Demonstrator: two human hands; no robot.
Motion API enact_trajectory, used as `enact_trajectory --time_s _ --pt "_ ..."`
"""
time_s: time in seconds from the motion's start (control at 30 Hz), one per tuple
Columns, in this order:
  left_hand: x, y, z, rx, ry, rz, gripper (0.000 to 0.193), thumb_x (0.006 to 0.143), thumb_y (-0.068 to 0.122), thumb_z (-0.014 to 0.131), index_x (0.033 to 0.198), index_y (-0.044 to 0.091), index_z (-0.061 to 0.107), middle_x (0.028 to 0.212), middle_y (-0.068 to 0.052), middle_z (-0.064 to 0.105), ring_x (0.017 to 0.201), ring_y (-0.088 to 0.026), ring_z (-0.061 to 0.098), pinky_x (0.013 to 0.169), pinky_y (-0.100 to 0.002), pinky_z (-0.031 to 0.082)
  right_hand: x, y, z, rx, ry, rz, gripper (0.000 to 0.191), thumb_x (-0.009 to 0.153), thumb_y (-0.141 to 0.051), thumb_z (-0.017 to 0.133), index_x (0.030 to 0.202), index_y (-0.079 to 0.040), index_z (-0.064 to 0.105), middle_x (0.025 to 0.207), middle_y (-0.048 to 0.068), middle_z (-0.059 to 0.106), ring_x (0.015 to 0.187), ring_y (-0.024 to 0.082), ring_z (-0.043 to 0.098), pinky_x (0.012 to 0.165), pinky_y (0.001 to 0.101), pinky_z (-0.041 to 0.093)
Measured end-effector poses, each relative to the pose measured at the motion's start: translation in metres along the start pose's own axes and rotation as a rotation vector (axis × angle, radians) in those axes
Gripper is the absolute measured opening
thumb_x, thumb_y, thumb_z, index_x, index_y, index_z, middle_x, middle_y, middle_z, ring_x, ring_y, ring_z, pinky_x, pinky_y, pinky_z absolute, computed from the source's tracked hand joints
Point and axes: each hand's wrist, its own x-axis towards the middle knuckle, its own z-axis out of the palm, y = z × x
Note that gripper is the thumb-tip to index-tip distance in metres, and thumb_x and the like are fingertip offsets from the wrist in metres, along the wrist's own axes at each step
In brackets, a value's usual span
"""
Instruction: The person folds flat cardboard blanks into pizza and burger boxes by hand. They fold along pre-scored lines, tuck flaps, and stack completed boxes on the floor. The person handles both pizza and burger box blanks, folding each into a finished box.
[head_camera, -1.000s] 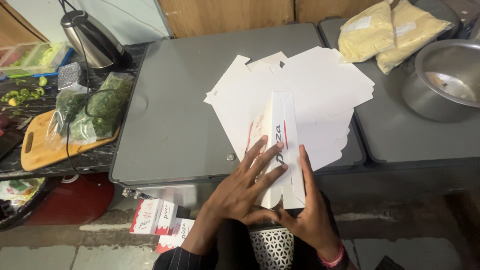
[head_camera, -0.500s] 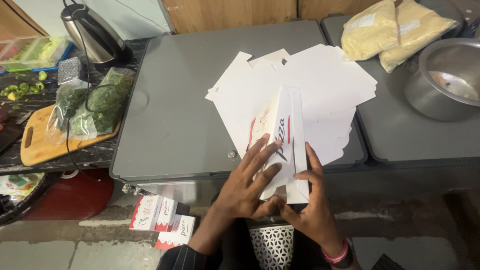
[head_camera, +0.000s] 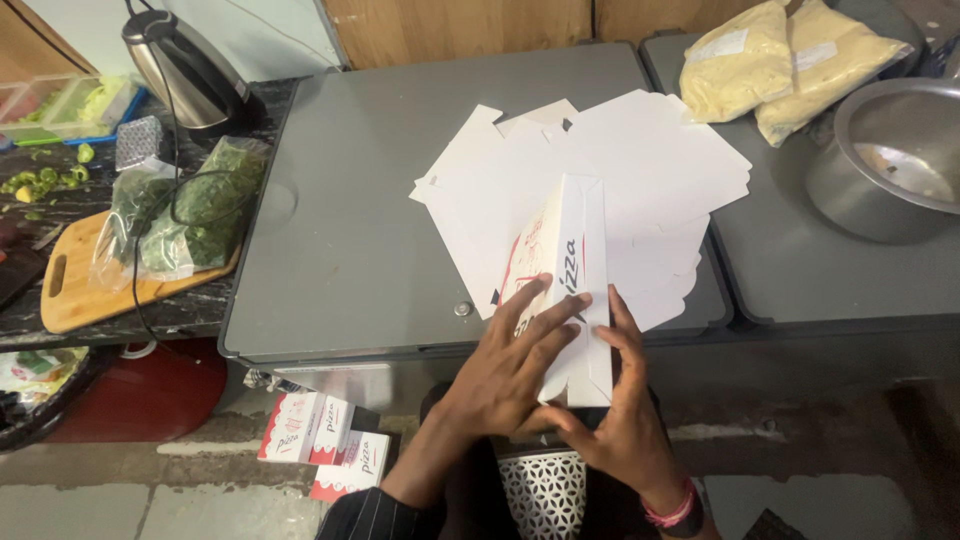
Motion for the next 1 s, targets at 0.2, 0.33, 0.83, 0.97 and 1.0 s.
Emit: enact_trajectory --time_s 0.2,0.33,0.83,0.97,1.0 --pt "0.008 0.006 0.0 0.073 -0.084 -0.049 0.109 0.085 0.085 0.022 0.161 0.009 0.039 0.175 -0.007 0.034 0.165 -0.043 0.027 0.131 -0.067 0.033 0.0 0.0 -0.009 0.059 -0.097 0.017 0.098 0.09 -0.05 0.069 0.156 -0.002 0.016 0.167 0.037 0.004 0.157 0.054 0.015 0.121 0.0615 0.034" --pt "0.011 0.001 0.006 -0.186 -0.072 -0.04 0.104 0.091 0.08 0.032 0.165 0.008 0.029 0.177 -0.015 0.019 0.164 -0.046 0.024 0.129 -0.064 0.034 0.003 0.013 -0.017 -0.131 -0.038 -0.033 0.096 0.08 -0.052 0.072 0.151 -0.002 0.031 0.168 0.032 0.008 0.157 0.049 0.017 0.124 0.0611 0.031" --pt "-0.086 -0.05 0.093 -0.802 0.354 -0.695 0.055 0.107 0.035 0.056 0.154 0.006 0.049 0.163 -0.018 0.045 0.152 -0.032 0.041 0.12 -0.044 0.04 -0.054 0.122 -0.073 0.234 0.061 0.453 0.077 0.089 -0.019 0.071 0.154 0.005 0.037 0.154 0.022 0.049 0.142 0.032 0.05 0.116 0.0453 0.041" --pt "-0.08 -0.041 0.097 -0.805 0.398 -0.653 0.057 0.104 0.031 0.064 0.153 0.006 0.049 0.162 -0.017 0.044 0.149 -0.032 0.045 0.115 -0.044 0.047 -0.067 0.146 -0.07 0.028 0.012 0.59 0.076 0.089 -0.03 0.073 0.153 -0.002 0.045 0.151 0.018 0.054 0.14 0.031 0.052 0.113 0.0435 0.042" --pt "-0.078 -0.038 0.096 -0.799 0.407 -0.649 0.059 0.102 0.031 0.066 0.152 0.007 0.049 0.162 -0.017 0.044 0.148 -0.032 0.047 0.113 -0.045 0.05 -0.068 0.15 -0.071 -0.01 -0.01 0.552 0.073 0.088 -0.034 0.073 0.151 -0.004 0.049 0.152 0.018 0.053 0.141 0.031 0.052 0.113 0.0439 0.043"
